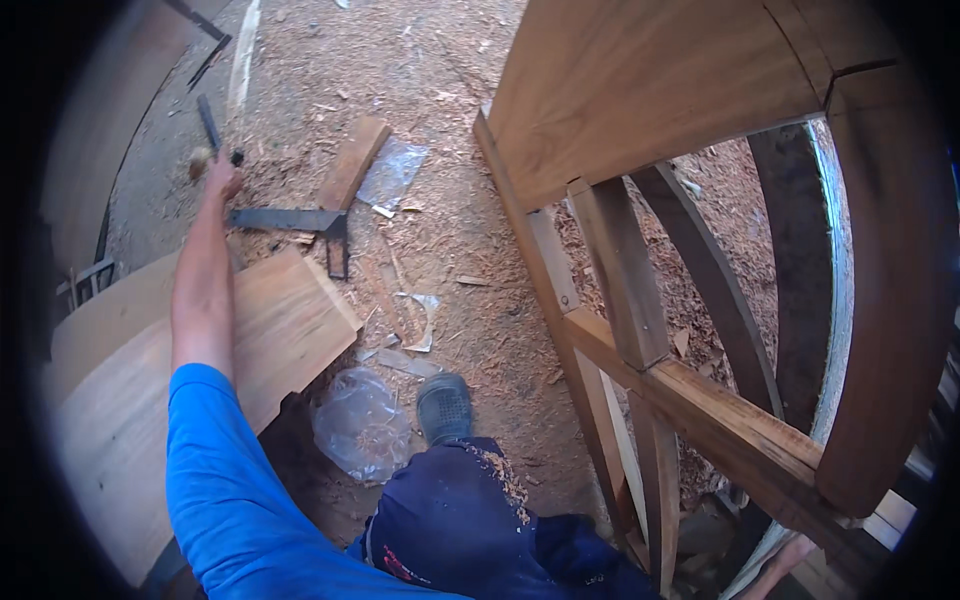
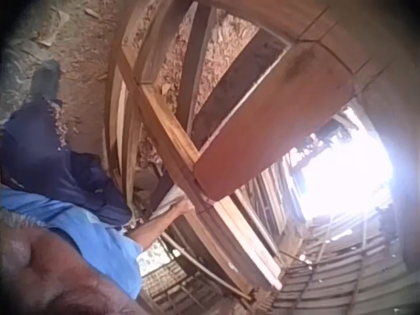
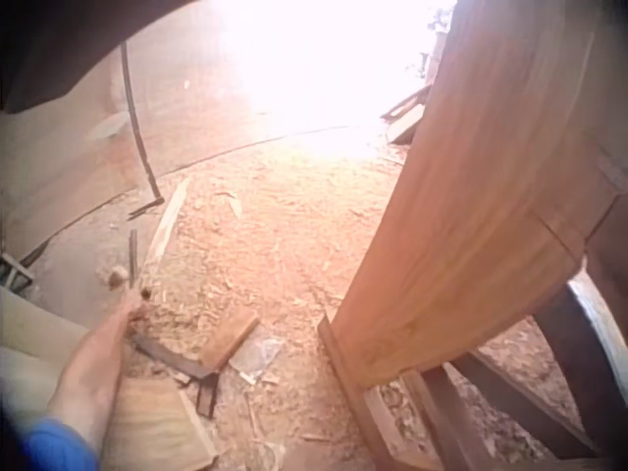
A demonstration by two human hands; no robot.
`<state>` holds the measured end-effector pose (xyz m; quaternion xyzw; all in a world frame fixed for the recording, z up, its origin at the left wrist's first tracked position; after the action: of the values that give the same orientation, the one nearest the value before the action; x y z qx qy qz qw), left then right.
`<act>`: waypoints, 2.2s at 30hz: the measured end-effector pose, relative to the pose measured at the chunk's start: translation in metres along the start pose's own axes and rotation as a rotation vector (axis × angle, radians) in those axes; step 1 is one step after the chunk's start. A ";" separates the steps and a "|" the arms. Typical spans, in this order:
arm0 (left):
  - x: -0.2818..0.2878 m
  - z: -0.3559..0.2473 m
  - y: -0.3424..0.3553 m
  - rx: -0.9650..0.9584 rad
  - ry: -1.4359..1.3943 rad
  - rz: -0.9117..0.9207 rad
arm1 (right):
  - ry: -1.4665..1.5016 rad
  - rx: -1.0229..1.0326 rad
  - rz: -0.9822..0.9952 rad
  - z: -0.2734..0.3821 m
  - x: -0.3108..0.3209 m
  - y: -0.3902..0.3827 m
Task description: The person assembles a large wooden frame by tapping joints together with a hammer, checking alignment with a square ruler, and trimming one of the wooden planks with a hand saw.
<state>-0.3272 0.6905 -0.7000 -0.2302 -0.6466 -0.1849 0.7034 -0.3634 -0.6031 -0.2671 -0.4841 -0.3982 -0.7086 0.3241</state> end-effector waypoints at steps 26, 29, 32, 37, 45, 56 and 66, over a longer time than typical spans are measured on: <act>0.258 -0.146 -0.115 0.490 -1.542 -0.441 | 0.867 0.600 -0.235 0.321 0.006 -0.253; 0.362 -0.160 -0.223 0.365 -1.827 -0.341 | 1.084 0.692 -0.096 0.387 -0.014 -0.267; 0.434 -0.165 -0.347 0.043 -1.814 -0.292 | 1.114 0.844 -0.025 0.448 -0.001 -0.272; 0.491 -0.167 -0.522 -0.233 -1.978 0.028 | 1.053 0.970 -0.069 0.504 0.021 -0.293; 0.474 -0.278 -0.634 -0.617 -1.972 1.224 | 1.180 0.853 -0.192 0.390 0.003 -0.282; 0.392 -0.469 -0.478 -0.054 -2.322 1.018 | 1.878 -0.477 -0.162 0.303 0.015 -0.266; 0.416 -0.494 -0.490 0.024 -2.535 0.701 | 1.991 -0.554 -0.465 0.350 0.003 -0.242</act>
<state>-0.1536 0.0232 -0.2729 -0.3910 -0.7618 0.3549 -0.3753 -0.4189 -0.1816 -0.2501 0.3462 0.1398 -0.8964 0.2389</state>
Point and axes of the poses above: each hand's wrist, its own y-axis towards the middle knuckle, its own x-axis out of the back of the hand, z = x × y, the point moved 5 cm from there along y, towards the middle knuckle, and after that the axes turned 6 degrees about -z, right-handed, at the moved point
